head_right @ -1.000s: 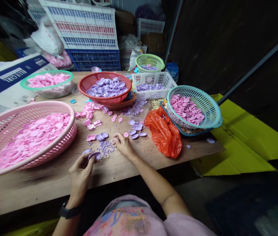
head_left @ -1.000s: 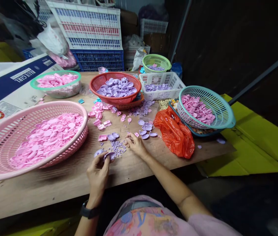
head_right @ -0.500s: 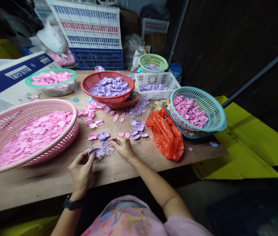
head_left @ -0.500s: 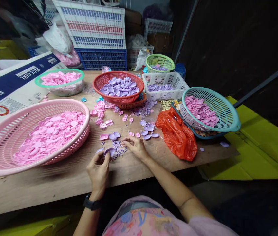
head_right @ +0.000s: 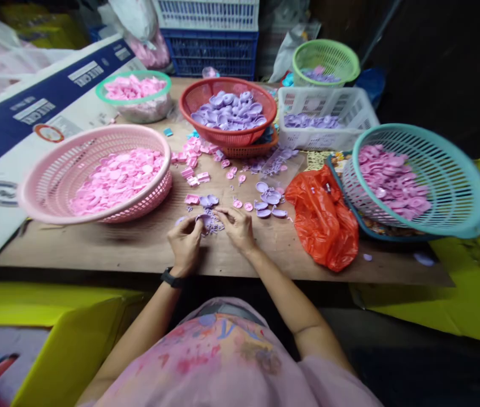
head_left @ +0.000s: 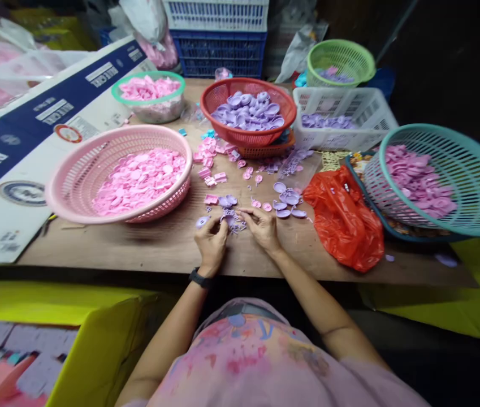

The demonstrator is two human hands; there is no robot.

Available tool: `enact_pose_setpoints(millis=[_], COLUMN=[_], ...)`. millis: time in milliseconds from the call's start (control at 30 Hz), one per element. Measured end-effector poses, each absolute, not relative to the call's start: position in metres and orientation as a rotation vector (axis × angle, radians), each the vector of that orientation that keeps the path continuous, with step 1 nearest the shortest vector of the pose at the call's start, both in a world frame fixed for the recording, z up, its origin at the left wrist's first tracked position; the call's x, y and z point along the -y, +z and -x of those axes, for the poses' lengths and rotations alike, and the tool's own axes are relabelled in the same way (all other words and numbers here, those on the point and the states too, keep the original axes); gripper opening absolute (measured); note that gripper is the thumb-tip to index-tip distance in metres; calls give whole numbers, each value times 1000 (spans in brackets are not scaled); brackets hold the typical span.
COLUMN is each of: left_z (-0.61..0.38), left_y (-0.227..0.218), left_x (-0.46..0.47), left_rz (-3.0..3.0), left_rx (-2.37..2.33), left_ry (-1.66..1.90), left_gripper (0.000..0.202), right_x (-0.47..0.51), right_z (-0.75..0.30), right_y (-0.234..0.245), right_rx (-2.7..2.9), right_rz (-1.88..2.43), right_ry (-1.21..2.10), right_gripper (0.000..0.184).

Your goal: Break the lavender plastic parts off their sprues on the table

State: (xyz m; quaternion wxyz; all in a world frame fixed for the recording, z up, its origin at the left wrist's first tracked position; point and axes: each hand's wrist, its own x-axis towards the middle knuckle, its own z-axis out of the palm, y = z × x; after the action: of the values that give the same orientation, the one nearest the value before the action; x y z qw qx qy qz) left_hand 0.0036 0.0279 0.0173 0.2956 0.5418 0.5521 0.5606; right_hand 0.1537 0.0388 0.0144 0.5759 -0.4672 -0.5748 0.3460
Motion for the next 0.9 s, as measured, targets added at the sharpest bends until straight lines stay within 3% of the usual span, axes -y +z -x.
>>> enact_pose_setpoints(millis=[200,900], left_z=[-7,-12], left_y=[12,9], left_x=[-27,-27], left_rz=[-1491,-1662], left_rx=[-1489,-1489], left_ry=[1461,1537], left_gripper=[23,14], right_x=[-31,-29], right_z=[-152,-145], right_y=[26,25], right_rx=[1518,1554], right_rz=[1172,1081], right_ry=[565,460], right_gripper=[15,11])
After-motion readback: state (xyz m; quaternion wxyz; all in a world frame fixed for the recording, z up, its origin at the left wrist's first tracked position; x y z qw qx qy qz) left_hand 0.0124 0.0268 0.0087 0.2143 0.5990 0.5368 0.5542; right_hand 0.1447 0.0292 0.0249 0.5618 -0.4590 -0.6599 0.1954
